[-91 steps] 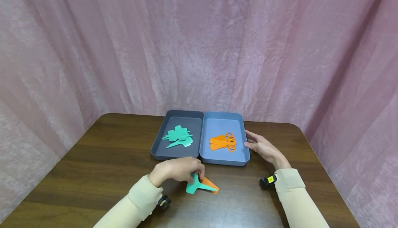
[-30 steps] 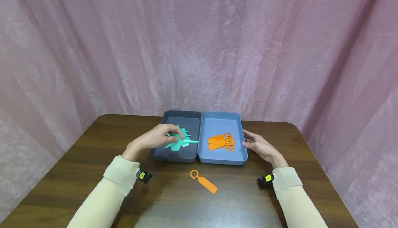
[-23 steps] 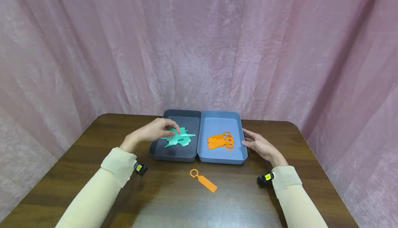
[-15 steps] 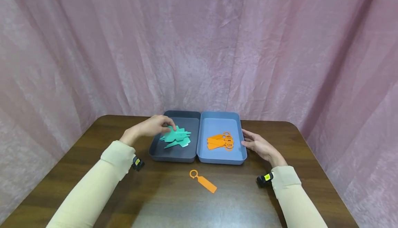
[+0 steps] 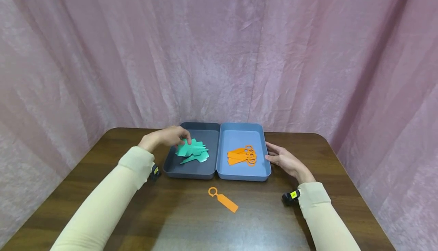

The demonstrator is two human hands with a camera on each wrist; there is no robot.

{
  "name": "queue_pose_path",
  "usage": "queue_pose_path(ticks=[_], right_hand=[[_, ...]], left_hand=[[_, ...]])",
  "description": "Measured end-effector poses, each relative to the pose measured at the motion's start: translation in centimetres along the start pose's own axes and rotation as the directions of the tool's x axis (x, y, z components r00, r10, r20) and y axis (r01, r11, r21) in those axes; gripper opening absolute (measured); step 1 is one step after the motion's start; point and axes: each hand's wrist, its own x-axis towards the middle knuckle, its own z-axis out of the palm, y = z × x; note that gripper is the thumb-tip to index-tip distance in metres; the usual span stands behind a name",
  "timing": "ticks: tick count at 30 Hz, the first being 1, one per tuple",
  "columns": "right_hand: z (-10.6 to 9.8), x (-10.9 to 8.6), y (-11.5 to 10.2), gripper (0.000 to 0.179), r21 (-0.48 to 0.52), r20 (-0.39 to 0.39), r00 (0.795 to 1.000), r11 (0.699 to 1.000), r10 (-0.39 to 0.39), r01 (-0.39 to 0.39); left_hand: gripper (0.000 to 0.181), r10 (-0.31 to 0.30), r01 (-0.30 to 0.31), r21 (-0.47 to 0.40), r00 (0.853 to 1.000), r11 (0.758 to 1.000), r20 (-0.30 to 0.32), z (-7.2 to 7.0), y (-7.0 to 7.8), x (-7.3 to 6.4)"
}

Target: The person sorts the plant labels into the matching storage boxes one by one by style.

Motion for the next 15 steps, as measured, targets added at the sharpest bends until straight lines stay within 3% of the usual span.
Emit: queue_pose_path(ticks=[7, 15], right_hand=[[0.1, 0.0, 0.0, 0.075, -0.010, -0.007, 1.000, 1.000, 0.000, 0.000], [0.1, -0.1, -0.2, 0.074, -0.011, -0.002, 1.000, 1.000, -0.001, 0.001]], left_hand=[[0.028, -0.032, 0.032, -0.043, 0.999, 0.999, 0.005, -0.4, 0.0, 0.2], [0.025, -0.052, 0.052, 0.014, 0.998, 0.999, -0.027, 0.1, -1.2, 0.7]])
